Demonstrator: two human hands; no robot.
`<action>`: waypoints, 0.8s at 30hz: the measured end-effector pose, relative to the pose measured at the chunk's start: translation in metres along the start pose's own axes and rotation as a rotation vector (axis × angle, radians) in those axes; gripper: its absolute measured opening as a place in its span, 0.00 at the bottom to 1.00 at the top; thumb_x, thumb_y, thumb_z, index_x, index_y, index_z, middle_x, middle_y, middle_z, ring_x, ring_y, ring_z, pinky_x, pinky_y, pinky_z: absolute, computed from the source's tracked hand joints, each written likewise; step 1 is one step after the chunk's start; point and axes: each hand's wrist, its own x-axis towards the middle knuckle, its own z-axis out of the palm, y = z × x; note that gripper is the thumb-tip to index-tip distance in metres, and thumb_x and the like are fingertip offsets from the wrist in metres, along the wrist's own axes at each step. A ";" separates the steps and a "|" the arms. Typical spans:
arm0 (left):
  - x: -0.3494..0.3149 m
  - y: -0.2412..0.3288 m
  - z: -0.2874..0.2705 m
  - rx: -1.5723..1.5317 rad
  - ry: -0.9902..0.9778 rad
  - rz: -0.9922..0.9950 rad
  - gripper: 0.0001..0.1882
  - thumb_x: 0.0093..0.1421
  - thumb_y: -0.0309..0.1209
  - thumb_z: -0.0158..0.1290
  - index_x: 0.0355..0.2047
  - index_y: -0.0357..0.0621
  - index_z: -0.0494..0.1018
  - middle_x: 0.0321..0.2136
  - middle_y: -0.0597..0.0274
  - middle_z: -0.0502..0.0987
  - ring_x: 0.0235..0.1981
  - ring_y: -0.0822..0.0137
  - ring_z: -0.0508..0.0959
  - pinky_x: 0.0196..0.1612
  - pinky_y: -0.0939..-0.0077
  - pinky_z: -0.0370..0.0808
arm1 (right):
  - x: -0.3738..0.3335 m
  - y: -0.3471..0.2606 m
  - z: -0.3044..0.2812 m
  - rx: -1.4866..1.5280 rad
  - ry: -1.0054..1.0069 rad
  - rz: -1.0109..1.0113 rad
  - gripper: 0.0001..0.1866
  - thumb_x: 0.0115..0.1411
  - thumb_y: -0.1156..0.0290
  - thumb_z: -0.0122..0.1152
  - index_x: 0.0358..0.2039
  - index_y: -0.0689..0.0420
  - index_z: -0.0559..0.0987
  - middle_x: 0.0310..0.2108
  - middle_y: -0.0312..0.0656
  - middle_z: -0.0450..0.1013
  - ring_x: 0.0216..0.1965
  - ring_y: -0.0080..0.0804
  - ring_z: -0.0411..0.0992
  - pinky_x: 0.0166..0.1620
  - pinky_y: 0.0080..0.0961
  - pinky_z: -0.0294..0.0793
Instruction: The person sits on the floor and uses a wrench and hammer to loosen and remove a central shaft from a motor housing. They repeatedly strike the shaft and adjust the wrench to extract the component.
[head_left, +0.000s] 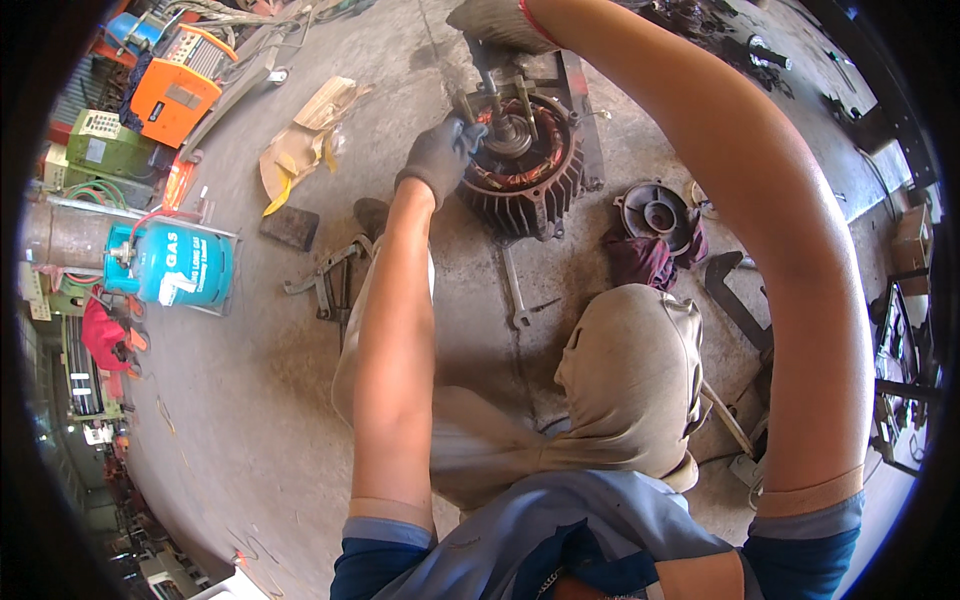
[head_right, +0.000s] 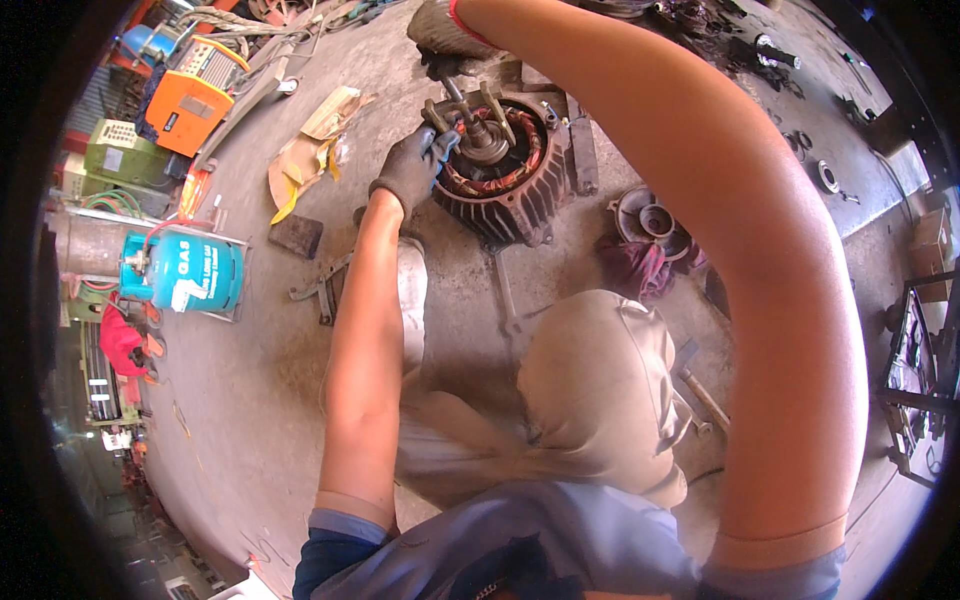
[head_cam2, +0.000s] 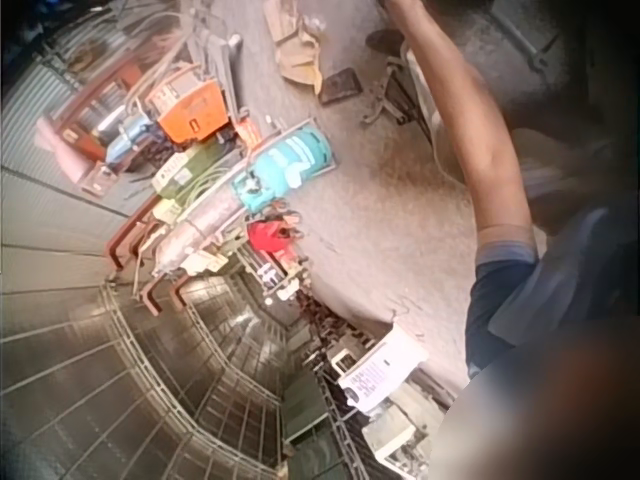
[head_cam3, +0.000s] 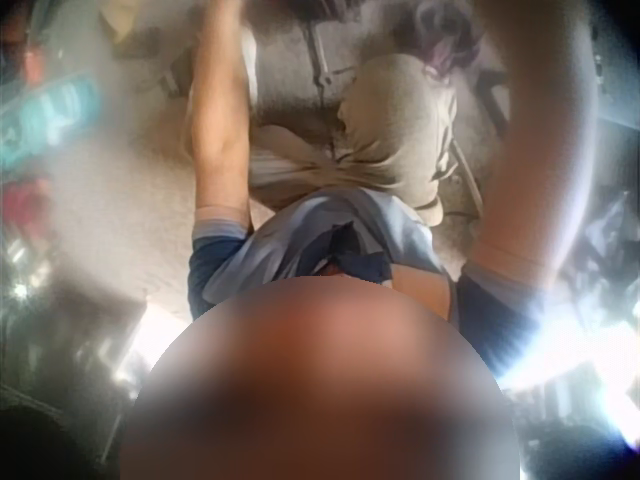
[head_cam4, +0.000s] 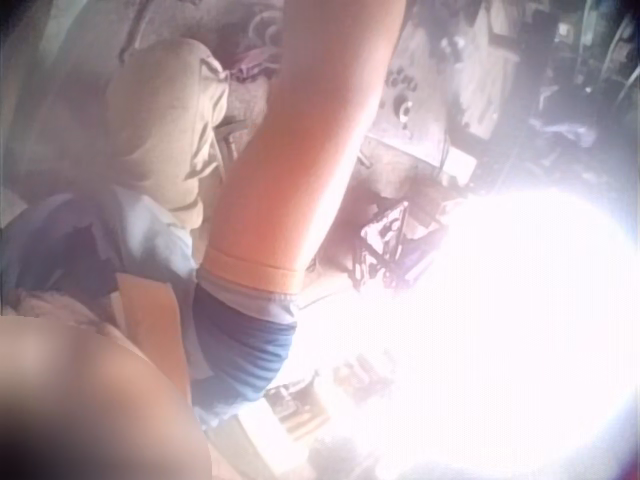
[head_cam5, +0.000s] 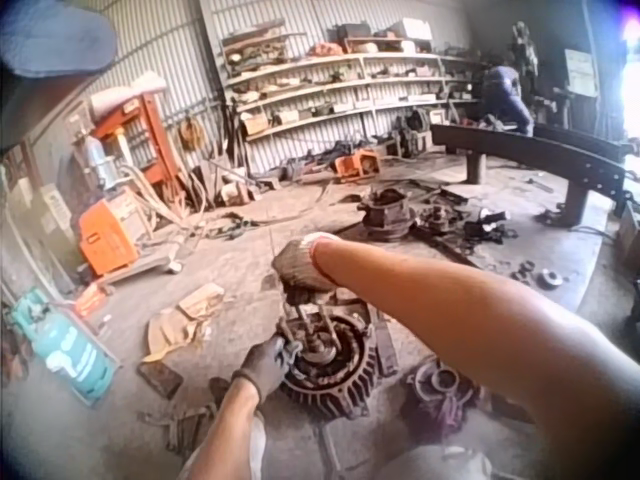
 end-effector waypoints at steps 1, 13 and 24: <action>0.001 0.000 -0.001 0.059 -0.018 -0.036 0.20 0.72 0.47 0.53 0.39 0.40 0.77 0.31 0.42 0.82 0.36 0.44 0.81 0.40 0.57 0.76 | -0.004 -0.002 0.002 0.065 0.068 0.111 0.17 0.43 0.71 0.77 0.36 0.55 0.85 0.41 0.50 0.83 0.44 0.45 0.81 0.44 0.35 0.79; 0.015 -0.014 0.012 0.004 0.039 0.025 0.17 0.73 0.46 0.48 0.56 0.56 0.72 0.41 0.40 0.81 0.46 0.37 0.80 0.45 0.50 0.77 | -0.041 -0.031 -0.010 1.117 0.131 0.757 0.32 0.72 0.47 0.42 0.52 0.65 0.79 0.44 0.52 0.79 0.44 0.43 0.75 0.51 0.38 0.72; 0.019 -0.055 0.024 -0.268 -0.043 0.072 0.17 0.72 0.40 0.52 0.53 0.43 0.76 0.43 0.50 0.83 0.45 0.57 0.81 0.50 0.65 0.76 | -0.033 -0.013 -0.016 0.713 0.087 0.569 0.24 0.70 0.60 0.44 0.55 0.62 0.78 0.56 0.55 0.77 0.58 0.48 0.75 0.57 0.44 0.72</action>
